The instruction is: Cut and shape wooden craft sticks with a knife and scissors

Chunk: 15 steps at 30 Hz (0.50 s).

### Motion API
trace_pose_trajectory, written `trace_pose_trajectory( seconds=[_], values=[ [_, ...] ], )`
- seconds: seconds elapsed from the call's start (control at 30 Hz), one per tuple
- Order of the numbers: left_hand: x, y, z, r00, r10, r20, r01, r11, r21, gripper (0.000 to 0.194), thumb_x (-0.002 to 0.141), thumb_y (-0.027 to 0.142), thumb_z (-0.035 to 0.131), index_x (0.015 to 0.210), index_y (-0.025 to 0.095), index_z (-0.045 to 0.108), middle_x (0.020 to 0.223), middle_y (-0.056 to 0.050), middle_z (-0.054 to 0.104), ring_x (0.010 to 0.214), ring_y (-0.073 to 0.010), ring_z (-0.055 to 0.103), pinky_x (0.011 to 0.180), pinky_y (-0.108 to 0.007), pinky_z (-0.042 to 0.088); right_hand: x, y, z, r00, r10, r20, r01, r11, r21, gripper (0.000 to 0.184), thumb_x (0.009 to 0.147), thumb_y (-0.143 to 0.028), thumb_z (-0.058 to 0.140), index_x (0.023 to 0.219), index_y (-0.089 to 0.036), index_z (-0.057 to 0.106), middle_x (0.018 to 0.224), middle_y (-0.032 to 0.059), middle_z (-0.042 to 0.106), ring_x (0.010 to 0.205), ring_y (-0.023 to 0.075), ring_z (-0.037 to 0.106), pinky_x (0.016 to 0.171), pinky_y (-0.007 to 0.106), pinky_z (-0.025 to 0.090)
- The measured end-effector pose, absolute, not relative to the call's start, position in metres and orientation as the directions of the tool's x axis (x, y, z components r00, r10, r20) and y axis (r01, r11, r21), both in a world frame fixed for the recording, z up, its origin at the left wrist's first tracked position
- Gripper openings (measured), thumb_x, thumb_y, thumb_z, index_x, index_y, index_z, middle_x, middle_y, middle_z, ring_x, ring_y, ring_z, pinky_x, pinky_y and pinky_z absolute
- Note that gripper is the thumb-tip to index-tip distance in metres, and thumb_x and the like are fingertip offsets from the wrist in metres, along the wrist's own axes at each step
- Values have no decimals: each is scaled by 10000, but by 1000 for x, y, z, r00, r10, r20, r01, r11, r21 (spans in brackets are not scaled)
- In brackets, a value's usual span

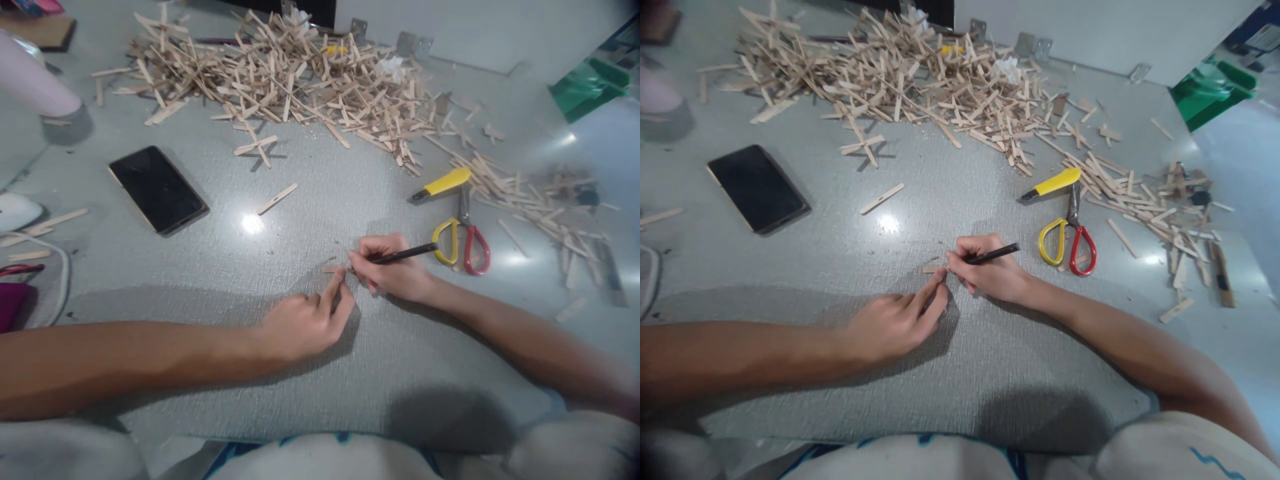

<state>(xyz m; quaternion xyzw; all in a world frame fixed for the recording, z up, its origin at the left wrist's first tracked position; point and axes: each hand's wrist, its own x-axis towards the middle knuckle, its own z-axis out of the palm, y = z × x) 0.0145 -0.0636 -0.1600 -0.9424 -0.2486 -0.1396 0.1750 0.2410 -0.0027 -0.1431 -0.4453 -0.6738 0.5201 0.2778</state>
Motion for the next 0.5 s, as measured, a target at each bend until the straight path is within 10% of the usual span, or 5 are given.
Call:
trace_pose_trajectory(
  seconds=[0.5],
  values=[
    [13, -64, -161, 842, 411, 349, 509, -821, -260, 296, 953, -10, 511, 1151, 23, 728, 1296, -318, 782, 411, -107, 586, 365, -261, 444, 238, -4, -139, -394, 908, -140, 302, -16, -953, 432, 1036, -314, 707, 645, -213, 555, 475, -54, 595, 339, 58, 497, 358, 178, 357]
  ],
)
